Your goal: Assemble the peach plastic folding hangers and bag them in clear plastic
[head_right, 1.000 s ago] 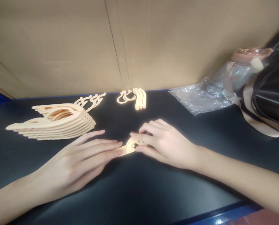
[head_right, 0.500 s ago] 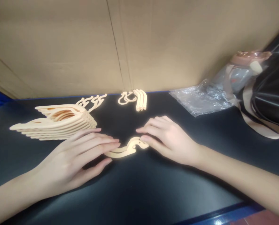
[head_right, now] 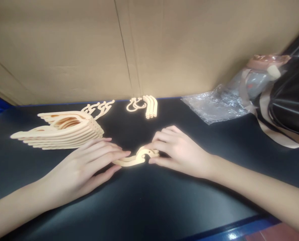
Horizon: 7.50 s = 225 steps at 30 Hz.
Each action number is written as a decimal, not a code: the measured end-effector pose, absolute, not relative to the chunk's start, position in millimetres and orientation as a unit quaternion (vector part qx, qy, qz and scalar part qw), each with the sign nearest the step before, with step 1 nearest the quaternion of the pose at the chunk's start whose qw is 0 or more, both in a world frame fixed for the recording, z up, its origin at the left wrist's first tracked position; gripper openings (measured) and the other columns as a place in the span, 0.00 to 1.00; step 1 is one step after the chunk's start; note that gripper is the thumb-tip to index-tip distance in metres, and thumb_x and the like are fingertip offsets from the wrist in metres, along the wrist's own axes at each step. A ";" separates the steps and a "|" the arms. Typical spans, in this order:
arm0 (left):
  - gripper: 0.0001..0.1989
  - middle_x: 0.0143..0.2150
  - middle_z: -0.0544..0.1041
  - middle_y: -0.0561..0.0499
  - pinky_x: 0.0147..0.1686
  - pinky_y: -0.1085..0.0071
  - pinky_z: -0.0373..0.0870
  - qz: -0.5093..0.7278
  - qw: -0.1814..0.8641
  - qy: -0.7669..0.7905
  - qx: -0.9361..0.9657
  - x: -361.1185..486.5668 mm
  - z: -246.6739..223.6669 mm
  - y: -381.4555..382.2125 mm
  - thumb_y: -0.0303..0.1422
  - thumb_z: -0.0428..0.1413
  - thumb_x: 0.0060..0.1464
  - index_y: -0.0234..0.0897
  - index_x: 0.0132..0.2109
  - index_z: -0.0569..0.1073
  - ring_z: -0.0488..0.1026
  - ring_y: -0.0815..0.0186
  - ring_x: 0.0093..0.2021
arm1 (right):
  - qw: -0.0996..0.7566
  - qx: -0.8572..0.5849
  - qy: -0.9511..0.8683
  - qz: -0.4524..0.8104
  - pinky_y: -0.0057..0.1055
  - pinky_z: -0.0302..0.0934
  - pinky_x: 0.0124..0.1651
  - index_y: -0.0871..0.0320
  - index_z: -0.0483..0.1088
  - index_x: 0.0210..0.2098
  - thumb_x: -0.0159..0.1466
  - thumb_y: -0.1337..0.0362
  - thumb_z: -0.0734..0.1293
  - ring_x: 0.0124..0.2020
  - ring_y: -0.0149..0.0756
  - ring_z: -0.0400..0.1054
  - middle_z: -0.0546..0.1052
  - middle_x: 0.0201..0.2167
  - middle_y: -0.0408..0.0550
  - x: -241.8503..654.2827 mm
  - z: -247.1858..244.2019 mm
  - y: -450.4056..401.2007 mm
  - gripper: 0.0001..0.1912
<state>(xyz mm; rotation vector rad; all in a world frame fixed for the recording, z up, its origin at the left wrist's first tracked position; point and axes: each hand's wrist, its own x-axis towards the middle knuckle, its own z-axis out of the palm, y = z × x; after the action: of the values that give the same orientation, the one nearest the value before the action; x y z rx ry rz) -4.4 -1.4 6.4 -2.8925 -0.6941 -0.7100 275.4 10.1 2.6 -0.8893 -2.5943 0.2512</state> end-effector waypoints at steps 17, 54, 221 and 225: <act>0.12 0.46 0.79 0.49 0.58 0.62 0.63 -0.217 0.040 -0.230 -0.948 -6.0 4.4 -2.1 0.25 0.51 0.65 0.34 0.55 0.70 0.74 0.65 0.46 | 0.200 -0.313 -0.924 0.093 0.37 0.55 0.51 0.53 0.73 0.52 0.69 0.56 0.64 0.41 0.35 0.69 0.77 0.39 0.45 275.6 2.1 10.9 0.15; 0.11 0.47 0.78 0.48 0.59 0.63 0.62 -0.303 -0.015 -0.268 -0.914 -6.9 3.3 -9.3 0.24 0.52 0.63 0.34 0.52 0.71 0.72 0.63 0.52 | 0.088 -0.556 -0.825 -0.052 0.36 0.57 0.38 0.62 0.78 0.30 0.61 0.54 0.65 0.34 0.44 0.72 0.79 0.29 0.56 178.8 37.1 163.7 0.17; 0.10 0.43 0.78 0.48 0.51 0.64 0.62 -0.234 0.114 -0.255 -0.931 -6.0 8.2 0.1 0.23 0.50 0.65 0.30 0.50 0.72 0.70 0.60 0.49 | 0.024 -0.399 -0.915 0.051 0.31 0.58 0.36 0.47 0.73 0.44 0.66 0.65 0.61 0.37 0.36 0.69 0.73 0.41 0.44 328.7 36.1 38.8 0.11; 0.09 0.39 0.79 0.47 0.41 0.63 0.64 -0.222 0.166 -0.295 -0.915 -4.4 7.8 2.8 0.25 0.51 0.65 0.29 0.47 0.75 0.71 0.59 0.40 | -0.008 -0.397 -0.918 -0.025 0.32 0.56 0.35 0.51 0.72 0.36 0.67 0.66 0.60 0.34 0.37 0.67 0.71 0.35 0.45 325.8 36.3 34.0 0.09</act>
<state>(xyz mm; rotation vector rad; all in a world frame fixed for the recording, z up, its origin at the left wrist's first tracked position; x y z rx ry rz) -4.4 2.8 7.8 -2.6046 -0.8393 -0.6322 325.8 34.0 36.3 -1.2523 -2.8978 -0.0777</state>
